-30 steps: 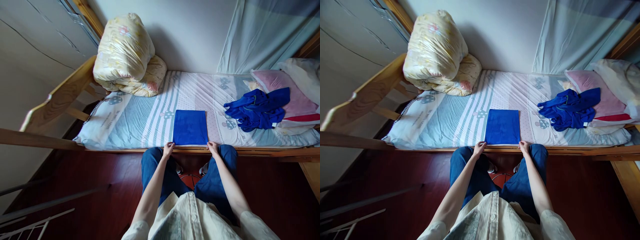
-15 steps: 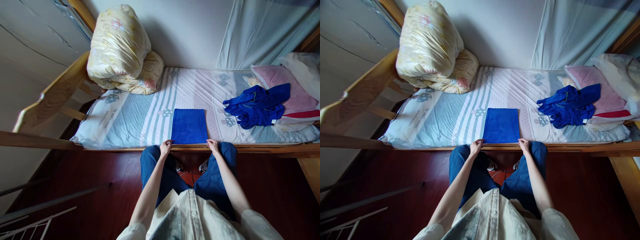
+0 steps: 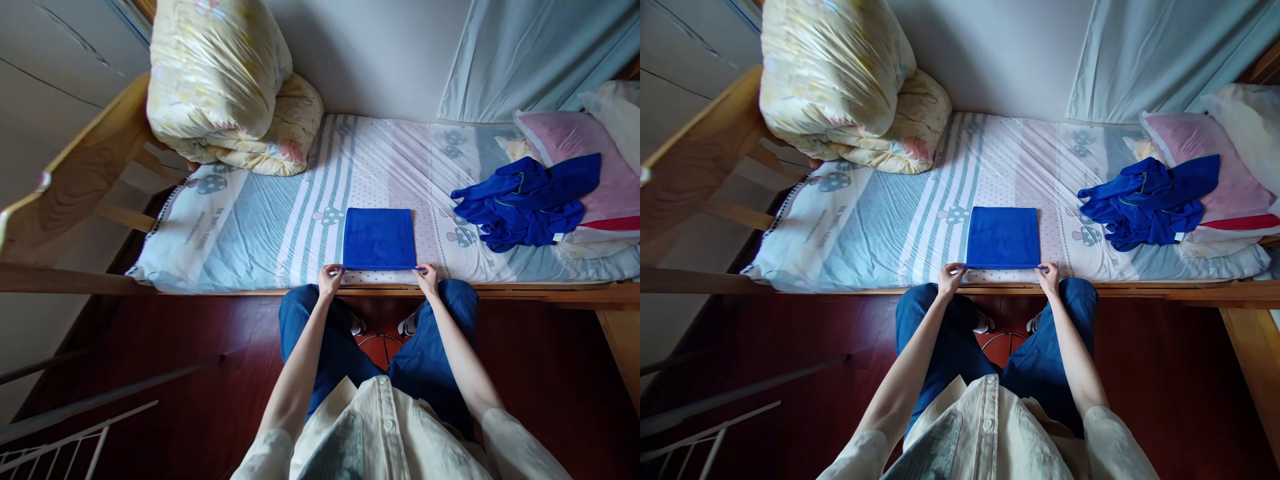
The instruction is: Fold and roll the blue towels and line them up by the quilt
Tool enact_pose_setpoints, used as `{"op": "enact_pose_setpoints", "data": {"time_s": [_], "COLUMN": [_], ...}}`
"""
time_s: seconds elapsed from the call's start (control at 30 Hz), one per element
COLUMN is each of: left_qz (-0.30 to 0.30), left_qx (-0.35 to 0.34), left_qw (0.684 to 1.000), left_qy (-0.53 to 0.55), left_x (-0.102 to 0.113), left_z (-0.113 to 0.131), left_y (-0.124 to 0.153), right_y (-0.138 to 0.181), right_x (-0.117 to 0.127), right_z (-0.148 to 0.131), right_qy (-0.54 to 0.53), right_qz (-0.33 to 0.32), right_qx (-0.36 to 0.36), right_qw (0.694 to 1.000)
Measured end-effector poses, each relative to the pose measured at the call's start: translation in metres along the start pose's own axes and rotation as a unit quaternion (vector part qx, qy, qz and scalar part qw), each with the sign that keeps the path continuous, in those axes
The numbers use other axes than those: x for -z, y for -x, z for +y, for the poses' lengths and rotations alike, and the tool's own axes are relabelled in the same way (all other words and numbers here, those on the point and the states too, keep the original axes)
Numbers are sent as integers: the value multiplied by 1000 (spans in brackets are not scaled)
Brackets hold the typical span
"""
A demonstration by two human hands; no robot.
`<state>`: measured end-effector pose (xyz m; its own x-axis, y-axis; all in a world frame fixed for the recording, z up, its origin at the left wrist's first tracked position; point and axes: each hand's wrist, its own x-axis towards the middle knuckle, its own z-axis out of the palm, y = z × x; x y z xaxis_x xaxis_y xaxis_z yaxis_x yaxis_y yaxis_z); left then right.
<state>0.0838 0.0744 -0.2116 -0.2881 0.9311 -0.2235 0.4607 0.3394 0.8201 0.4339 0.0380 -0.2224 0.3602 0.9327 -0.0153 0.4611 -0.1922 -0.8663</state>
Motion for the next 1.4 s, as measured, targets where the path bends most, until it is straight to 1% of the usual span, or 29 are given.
{"op": "enact_pose_setpoints", "data": {"time_s": [0.1,0.2,0.27,0.3,0.43,0.53,0.7,0.83,0.93,1.13,1.3,1.4], "left_qz": [-11,-49,-64,-66,-37,-22,-8,-2,1,18,18,14], "left_qx": [-16,-4,5,7,7,19,65,85,97,101,101,85], "left_qw": [999,996,994,995,999,998,995,992,990,989,989,990], "left_qy": [28,80,91,78,-23,-55,-81,-92,-98,-104,-111,-108], "left_x": [-6,-12,-14,-13,-8,-8,-14,-16,-19,-25,-24,-23], "left_z": [2,5,5,4,-1,-6,-15,-23,-29,-34,-31,-27], "left_y": [-4,-3,-2,-1,2,4,5,2,-1,-3,-1,1], "right_y": [-2,-3,-3,-3,0,3,3,0,-2,-1,0,1], "right_x": [-8,-14,-14,-13,-7,-6,-10,-15,-19,-23,-23,-22], "right_z": [-1,-2,-2,-2,-1,0,6,12,16,20,15,12], "right_qy": [-31,-72,-63,-50,-14,-4,31,75,96,134,153,157], "right_qz": [-5,-31,-31,-26,-19,-33,-34,-34,-22,-10,-6,-2], "right_qx": [3,-29,-53,-61,-63,-56,-74,-90,-94,-96,-96,-94], "right_qw": [1000,997,996,997,998,998,996,993,991,986,984,983]}}
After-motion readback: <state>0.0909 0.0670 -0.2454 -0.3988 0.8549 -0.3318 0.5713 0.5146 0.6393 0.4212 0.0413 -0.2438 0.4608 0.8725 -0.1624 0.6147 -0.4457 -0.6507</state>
